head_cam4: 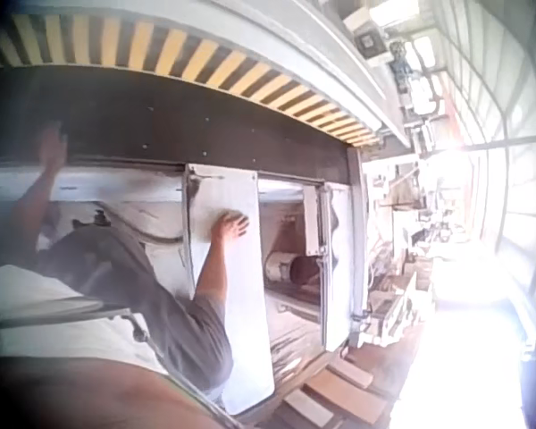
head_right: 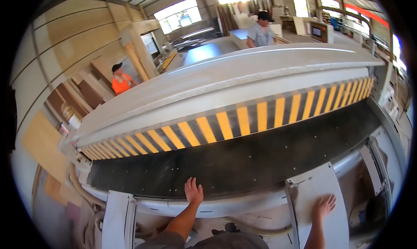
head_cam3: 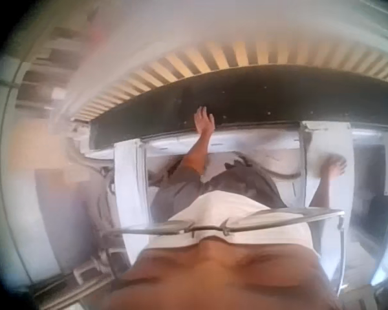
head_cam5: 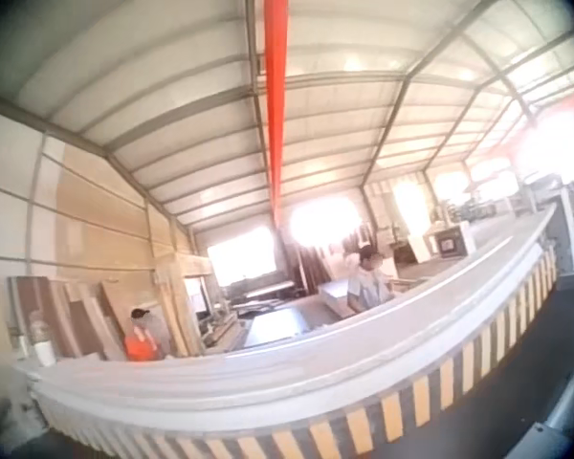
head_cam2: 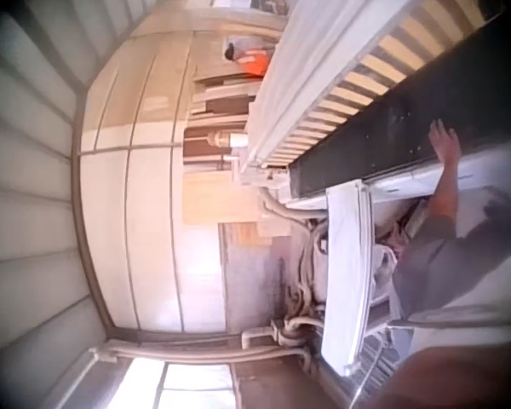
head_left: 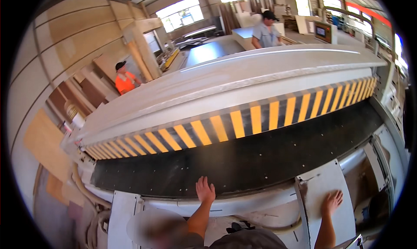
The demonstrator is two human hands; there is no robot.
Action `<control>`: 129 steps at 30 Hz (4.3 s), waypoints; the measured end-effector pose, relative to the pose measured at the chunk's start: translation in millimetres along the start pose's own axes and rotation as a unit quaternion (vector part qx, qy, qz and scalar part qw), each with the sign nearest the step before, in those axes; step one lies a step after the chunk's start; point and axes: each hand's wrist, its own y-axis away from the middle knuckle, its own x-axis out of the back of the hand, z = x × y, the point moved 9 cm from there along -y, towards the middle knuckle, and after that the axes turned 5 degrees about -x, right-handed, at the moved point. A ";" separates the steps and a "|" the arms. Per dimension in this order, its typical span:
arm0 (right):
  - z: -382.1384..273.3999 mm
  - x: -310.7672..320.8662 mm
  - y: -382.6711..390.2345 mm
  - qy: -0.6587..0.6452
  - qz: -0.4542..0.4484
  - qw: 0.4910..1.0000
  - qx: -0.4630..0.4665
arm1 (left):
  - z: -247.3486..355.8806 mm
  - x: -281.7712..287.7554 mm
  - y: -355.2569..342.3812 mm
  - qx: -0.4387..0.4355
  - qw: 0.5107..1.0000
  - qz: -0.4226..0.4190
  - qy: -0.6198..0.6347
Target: The person helps operate an industrial saw machine by receiving and guiding large wood panels by hand, then clears cut wood pieces and scrap strips from the machine table using a rod and by hand.
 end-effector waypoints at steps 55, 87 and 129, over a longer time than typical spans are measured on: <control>4.8 -29.4 -4.5 0.112 0.005 0.994 -0.005 | -5.6 -0.6 -4.5 0.020 0.995 -0.088 -0.045; 15.1 -8.4 -0.2 -0.047 -0.005 0.999 -0.026 | 8.3 -10.5 11.1 -0.013 0.999 0.034 0.003; -17.4 95.1 2.5 -0.051 -0.014 0.998 -0.026 | 27.8 82.1 -33.6 0.002 1.000 0.022 -0.008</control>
